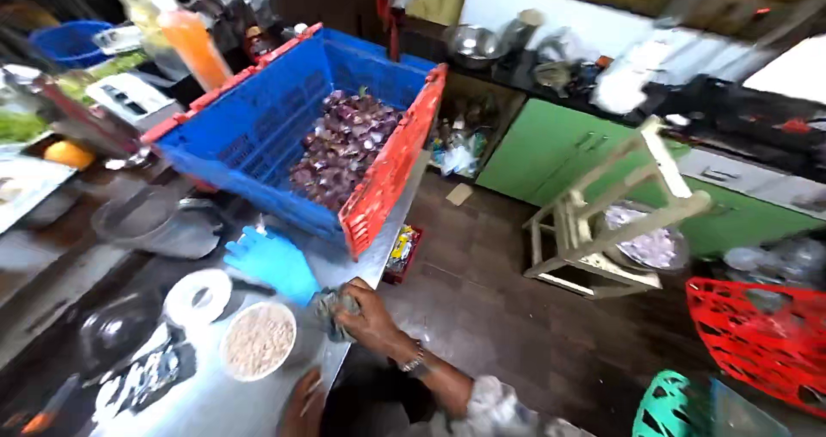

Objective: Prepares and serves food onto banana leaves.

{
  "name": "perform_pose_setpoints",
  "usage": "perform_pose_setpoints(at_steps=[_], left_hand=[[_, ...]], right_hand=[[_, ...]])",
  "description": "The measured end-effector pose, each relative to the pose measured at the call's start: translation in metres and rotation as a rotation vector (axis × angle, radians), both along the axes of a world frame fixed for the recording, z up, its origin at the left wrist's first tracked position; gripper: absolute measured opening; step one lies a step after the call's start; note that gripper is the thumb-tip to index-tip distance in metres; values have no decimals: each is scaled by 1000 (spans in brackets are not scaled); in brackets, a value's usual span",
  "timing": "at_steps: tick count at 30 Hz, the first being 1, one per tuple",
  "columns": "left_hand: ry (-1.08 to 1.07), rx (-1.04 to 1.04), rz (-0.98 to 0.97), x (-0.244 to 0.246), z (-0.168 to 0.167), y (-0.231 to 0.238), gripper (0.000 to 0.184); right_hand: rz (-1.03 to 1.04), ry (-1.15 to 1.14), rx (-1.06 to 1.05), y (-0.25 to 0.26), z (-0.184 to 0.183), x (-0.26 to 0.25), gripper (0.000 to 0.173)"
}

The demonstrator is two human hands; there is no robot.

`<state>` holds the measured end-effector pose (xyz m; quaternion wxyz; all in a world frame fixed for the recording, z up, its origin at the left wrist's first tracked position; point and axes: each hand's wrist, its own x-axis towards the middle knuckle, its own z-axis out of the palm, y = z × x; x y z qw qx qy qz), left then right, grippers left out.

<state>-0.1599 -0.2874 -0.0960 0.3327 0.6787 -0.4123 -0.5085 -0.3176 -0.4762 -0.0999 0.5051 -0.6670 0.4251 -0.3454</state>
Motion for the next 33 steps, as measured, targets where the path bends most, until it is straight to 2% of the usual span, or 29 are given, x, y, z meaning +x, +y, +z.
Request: perform_pose_setpoints(at_steps=[1,3,5,6,7,8,9,11,13,15,16,17,19,21,24,27,28,30,33], left_hand=[[-155,56,-38,-15,0,-19,59],[-211,112,-90,-27,20,-36,63],[-348,236,-386,-43,67,-82,59],[-475,220,-563,-55,74,-108,52],[-599,104,-686,-62,66,-123,47],[-672,-17,-693,-67,58,-128,47],[-712,-125,-595,-71,48,-126,50],[-660,-315,-233,-72,32,-129,62],[-390,-369,101,-72,10,-134,83],[-14,-346,316,-86,-11,-140,89],[106,-361,381,-91,-17,-144,86],[193,-366,399,-91,-19,-147,82],[288,-343,352,-78,-18,-147,79],[257,-288,337,-62,-15,-136,72],[23,-237,643,-33,-18,-106,48],[-43,-17,983,6,-45,-59,45],[4,46,1062,16,-61,-49,47],[121,98,1142,30,-83,-42,50],[254,42,1215,37,-92,-60,42]], right_hand=[[175,34,-50,14,14,-4,28],[418,203,-153,34,12,-3,36],[378,254,-128,18,-11,-6,33],[310,267,-102,-5,-21,-9,29],[224,284,-82,-29,-31,-13,25],[135,301,-35,-47,-42,-19,25],[57,306,46,-59,-52,-28,28],[-37,179,261,-74,-56,-35,29],[-5,-62,441,-53,-33,-25,28],[90,-185,594,-15,-3,-18,48],[99,-192,600,-8,-1,-15,50],[108,-143,525,-12,-9,-13,46],[104,50,221,-37,-41,-7,33],[109,278,-93,-58,-71,1,33],[207,597,-458,-75,-87,20,58],[208,520,-533,-60,-70,33,42],[232,449,-484,-52,-65,38,36],[317,331,-239,-39,-66,51,33],[352,212,206,-31,-88,81,34]])
